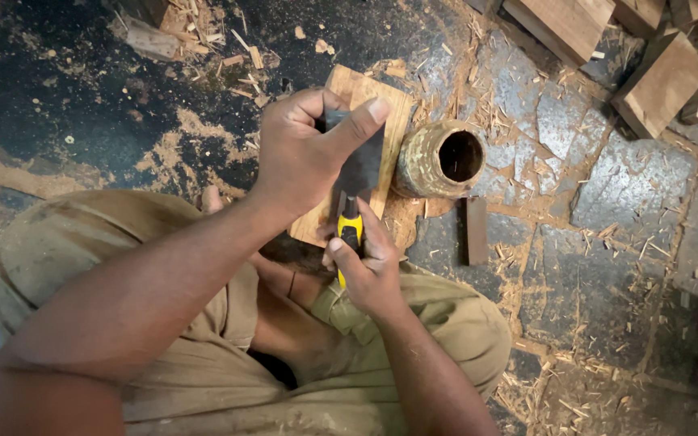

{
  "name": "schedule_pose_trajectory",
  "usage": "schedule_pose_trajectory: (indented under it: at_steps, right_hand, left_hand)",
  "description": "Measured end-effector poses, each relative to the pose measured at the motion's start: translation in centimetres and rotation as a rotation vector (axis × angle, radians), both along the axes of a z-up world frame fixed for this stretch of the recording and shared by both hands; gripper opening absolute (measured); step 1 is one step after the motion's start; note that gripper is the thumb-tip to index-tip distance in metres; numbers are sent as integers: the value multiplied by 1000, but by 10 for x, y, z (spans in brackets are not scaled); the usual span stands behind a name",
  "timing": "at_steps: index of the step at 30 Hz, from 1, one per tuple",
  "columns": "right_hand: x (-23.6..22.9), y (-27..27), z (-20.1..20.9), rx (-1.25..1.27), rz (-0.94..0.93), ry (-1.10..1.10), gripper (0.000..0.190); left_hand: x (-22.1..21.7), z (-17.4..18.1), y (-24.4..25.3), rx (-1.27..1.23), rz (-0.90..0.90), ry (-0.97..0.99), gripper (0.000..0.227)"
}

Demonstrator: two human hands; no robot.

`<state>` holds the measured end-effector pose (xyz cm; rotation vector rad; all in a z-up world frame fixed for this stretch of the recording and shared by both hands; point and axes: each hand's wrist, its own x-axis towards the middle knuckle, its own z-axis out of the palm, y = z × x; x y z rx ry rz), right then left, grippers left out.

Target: The person sharpens a chisel on a wet sharpening stone. They repeatedly rub the blade against the stone, periodically dipping the tool into a nearby container of liquid to wet the stone, and occasionally inspecting the blade edge.

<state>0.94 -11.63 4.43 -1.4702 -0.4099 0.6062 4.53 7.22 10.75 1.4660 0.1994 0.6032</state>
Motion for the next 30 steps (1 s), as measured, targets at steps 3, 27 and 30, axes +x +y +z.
schedule_pose_trajectory:
  at_steps: [3, 27, 30]
  right_hand:
    - [0, -1, 1, -23, 11, -37, 60]
    - [11, -20, -14, -171, -309, -689, 56]
    - [22, -20, -10, -289, -429, -1011, 53]
  left_hand:
    - [1, -2, -1, -43, -13, 30, 40]
    - [-17, 13, -11, -223, -324, -201, 51]
    - [-26, 24, -21, -303, -462, -210, 62]
